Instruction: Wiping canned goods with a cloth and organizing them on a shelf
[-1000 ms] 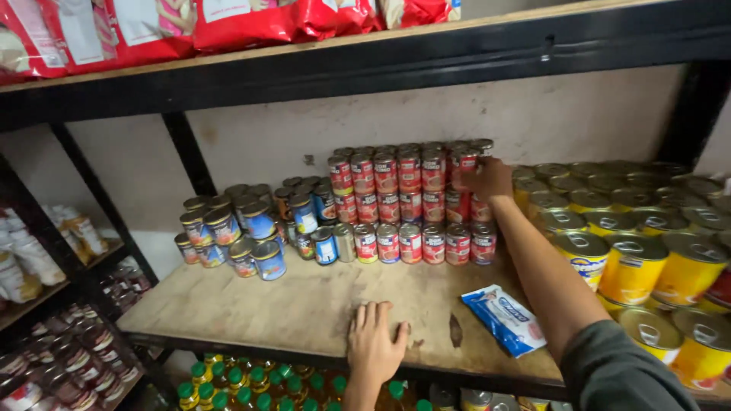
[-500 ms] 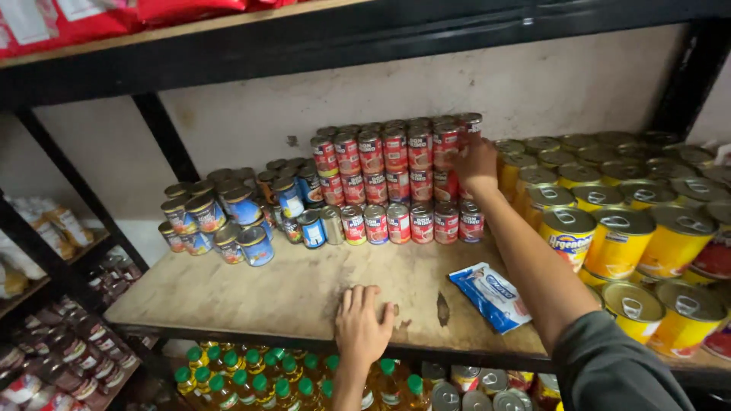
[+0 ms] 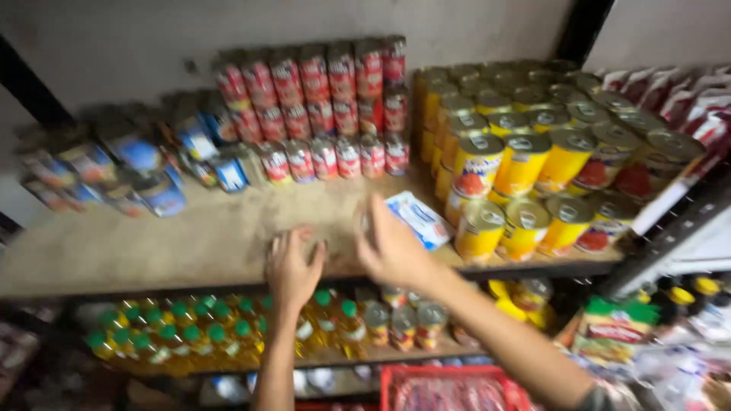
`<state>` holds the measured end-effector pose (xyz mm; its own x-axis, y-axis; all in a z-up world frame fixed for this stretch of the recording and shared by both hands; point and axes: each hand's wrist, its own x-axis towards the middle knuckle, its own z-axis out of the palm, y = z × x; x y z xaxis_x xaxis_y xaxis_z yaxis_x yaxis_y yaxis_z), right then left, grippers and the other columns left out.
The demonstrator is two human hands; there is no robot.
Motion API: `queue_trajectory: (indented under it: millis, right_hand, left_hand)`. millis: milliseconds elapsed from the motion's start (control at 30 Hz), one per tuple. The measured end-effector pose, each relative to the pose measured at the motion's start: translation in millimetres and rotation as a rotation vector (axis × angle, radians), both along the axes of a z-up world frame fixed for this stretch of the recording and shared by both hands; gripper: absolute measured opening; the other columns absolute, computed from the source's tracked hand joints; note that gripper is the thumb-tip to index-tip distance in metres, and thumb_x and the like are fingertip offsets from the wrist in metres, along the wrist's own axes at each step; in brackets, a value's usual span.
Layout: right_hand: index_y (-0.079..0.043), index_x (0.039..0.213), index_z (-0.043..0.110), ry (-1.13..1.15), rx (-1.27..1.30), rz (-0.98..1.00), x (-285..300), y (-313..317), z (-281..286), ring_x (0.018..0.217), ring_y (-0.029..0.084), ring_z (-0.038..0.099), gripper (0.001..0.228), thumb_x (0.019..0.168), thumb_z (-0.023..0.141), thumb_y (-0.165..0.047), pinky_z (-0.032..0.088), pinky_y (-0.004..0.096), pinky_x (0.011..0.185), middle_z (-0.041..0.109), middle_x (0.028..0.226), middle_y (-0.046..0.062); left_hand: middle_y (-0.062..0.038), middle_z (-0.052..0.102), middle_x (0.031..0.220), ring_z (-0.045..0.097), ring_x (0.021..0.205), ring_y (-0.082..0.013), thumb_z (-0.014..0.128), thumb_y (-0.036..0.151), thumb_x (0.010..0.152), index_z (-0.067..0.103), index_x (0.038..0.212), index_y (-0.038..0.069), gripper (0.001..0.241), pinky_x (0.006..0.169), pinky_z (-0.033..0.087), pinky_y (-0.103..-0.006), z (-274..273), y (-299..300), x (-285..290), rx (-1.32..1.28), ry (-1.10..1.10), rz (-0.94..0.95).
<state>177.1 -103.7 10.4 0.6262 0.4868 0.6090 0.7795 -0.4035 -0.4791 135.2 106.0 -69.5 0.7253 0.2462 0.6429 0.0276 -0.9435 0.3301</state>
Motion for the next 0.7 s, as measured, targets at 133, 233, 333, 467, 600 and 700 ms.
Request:
queue_trajectory:
  millis: [133, 233, 333, 467, 600, 700]
  right_hand:
    - [0.009, 0.131, 0.02, 0.043, 0.09, 0.306, -96.0, -44.7, -47.5, 0.1, 0.049, 0.044, 0.049, 0.088, 0.043, 0.002, 0.044, 0.057, 0.083, 0.038, 0.117, 0.036]
    - [-0.005, 0.122, 0.047, 0.227, 0.268, 0.209, -133.0, -65.9, -81.2, 0.1, 0.023, 0.053, 0.035, 0.089, 0.044, 0.006, 0.045, 0.037, 0.087, 0.055, 0.113, 0.012]
    - [-0.003, 0.137, 0.056, 0.522, 0.481, 0.093, -146.2, -79.5, -103.7, 0.105, 0.021, 0.064, 0.044, 0.093, 0.057, -0.001, 0.051, 0.032, 0.091, 0.068, 0.122, 0.013]
    - [-0.003, 0.136, 0.066, 0.742, 0.601, 0.031, -151.4, -95.4, -101.7, 0.11, 0.018, 0.068, 0.046, 0.092, 0.067, -0.017, 0.052, 0.031, 0.097, 0.075, 0.126, 0.011]
    - [-0.005, 0.147, 0.051, 0.96, 0.604, 0.256, -155.0, -101.9, -90.2, 0.108, 0.019, 0.064, 0.056, 0.092, 0.062, -0.004, 0.058, 0.032, 0.087, 0.054, 0.152, 0.013]
    - [-0.009, 0.157, 0.038, 0.986, 0.479, 0.287, -158.4, -102.8, -92.0, 0.136, 0.02, 0.052, 0.068, 0.094, 0.065, -0.013, 0.041, 0.033, 0.11, 0.05, 0.156, 0.012]
  left_hand:
    - [-0.009, 0.064, 0.104, 0.06, 0.101, -0.0265, 0.063, 0.029, 0.096, 0.061, 0.111, 0.007, 0.026, 0.094, 0.049, -0.0369, 2.4, -65.3, -56.4, -0.64, -0.305, -0.432]
    - [-0.01, 0.062, 0.104, 0.061, 0.092, -0.0194, 0.062, 0.03, 0.097, 0.059, 0.112, 0.004, 0.031, 0.084, 0.053, -0.029, -19.3, -110.8, -97.9, -1.05, -0.281, -0.731]
    - [-0.012, 0.062, 0.116, 0.063, 0.103, -0.0224, 0.067, 0.026, 0.092, 0.061, 0.122, 0.003, 0.038, 0.087, 0.055, -0.0316, -11.7, -133.3, -126.0, -0.987, -0.112, -0.865]
    - [-0.011, 0.059, 0.133, 0.065, 0.119, -0.0223, 0.073, 0.015, 0.089, 0.062, 0.135, 0.008, 0.048, 0.093, 0.062, -0.0313, -3.3, -133.1, -136.0, -0.761, 0.059, -0.949]
    - [-0.014, 0.057, 0.13, 0.062, 0.118, -0.0248, 0.078, 0.005, 0.087, 0.064, 0.131, 0.005, 0.047, 0.092, 0.064, -0.0329, -9.6, -126.2, -141.4, -0.634, 0.028, -0.928]
    - [-0.008, 0.062, 0.125, 0.063, 0.108, -0.0244, 0.081, -0.004, 0.077, 0.068, 0.13, 0.009, 0.056, 0.097, 0.053, -0.0388, -12.7, -128.7, -146.8, -0.353, 0.01, -0.904]
